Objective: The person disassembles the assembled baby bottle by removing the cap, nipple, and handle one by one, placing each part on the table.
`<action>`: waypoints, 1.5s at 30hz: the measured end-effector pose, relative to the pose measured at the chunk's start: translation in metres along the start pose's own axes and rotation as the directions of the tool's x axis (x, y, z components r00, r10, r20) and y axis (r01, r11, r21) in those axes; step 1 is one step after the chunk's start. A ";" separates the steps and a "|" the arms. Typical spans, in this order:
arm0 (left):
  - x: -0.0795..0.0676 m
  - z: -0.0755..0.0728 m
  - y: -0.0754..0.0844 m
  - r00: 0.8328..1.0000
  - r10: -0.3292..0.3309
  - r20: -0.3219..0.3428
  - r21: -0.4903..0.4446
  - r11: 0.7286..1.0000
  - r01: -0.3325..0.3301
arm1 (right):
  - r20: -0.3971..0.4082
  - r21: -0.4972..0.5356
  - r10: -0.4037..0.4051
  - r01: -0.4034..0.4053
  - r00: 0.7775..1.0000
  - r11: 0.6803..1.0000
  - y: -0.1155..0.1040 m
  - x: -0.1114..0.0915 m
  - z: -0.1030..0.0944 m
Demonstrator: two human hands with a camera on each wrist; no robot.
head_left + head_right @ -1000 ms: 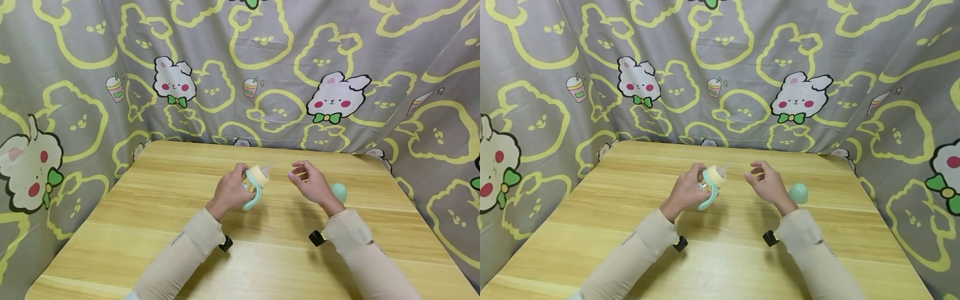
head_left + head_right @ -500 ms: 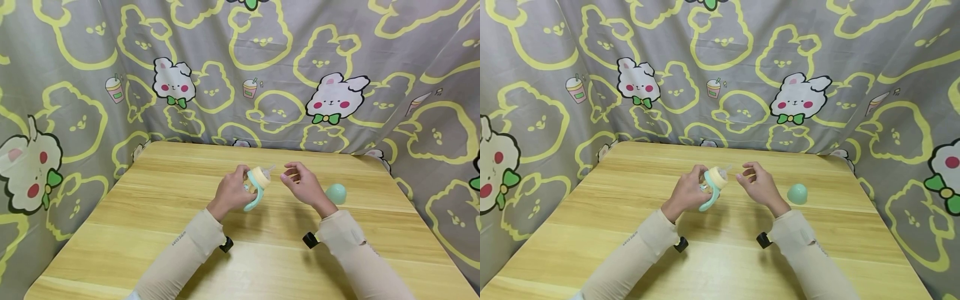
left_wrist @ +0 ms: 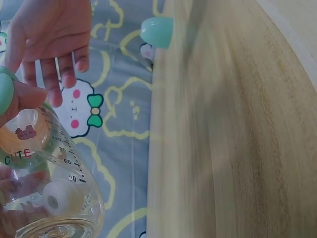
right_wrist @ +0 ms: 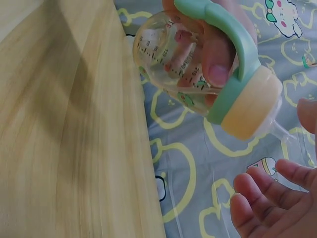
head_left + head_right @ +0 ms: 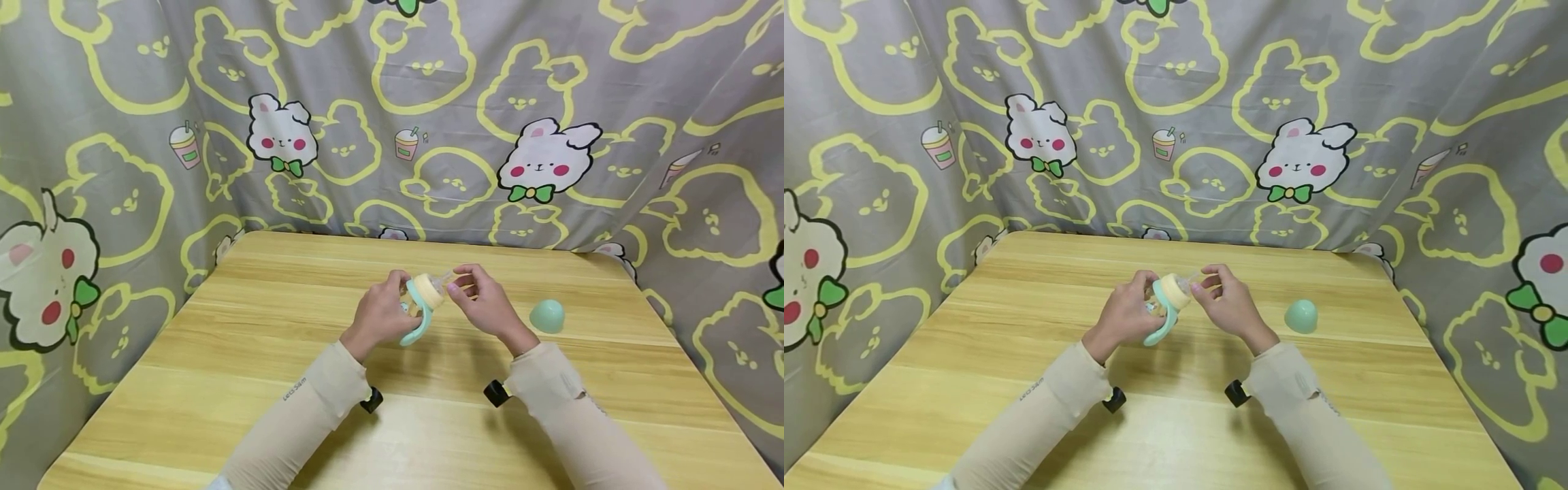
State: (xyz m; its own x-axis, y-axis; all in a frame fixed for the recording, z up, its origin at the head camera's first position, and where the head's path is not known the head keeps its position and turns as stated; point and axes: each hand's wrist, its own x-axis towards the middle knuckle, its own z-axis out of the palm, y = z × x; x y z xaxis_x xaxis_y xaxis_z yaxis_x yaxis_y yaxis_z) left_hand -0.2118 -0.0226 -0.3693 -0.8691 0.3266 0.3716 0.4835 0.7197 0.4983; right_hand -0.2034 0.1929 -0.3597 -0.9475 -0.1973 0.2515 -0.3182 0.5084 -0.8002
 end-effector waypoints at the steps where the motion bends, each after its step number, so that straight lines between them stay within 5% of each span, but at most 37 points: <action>1: 0.000 0.000 0.000 1.000 0.001 0.001 -0.001 1.000 -0.001 | 0.000 0.005 -0.005 0.005 1.000 1.000 0.000 0.000 0.001; 20: 0.000 0.002 0.003 1.000 0.026 -0.012 0.019 0.999 -0.026 | 0.008 0.029 -0.103 0.102 0.995 0.994 -0.006 0.003 0.015; 33: 0.000 0.004 0.005 0.998 0.047 -0.030 0.033 0.998 -0.046 | 0.078 -0.062 -0.116 0.121 0.990 0.991 -0.007 0.003 0.017; 45: 0.000 0.003 0.005 0.999 0.053 -0.014 0.033 0.998 -0.053 | 0.086 -0.039 -0.109 0.113 0.990 0.993 -0.008 0.004 0.020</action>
State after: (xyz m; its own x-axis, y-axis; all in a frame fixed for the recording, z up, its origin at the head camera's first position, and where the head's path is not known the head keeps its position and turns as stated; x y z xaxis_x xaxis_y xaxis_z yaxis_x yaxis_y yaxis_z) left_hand -0.2097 -0.0174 -0.3693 -0.8407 0.3559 0.4081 0.5248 0.7211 0.4523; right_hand -0.2044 0.1711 -0.3628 -0.9010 -0.3232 0.2893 -0.4239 0.5149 -0.7451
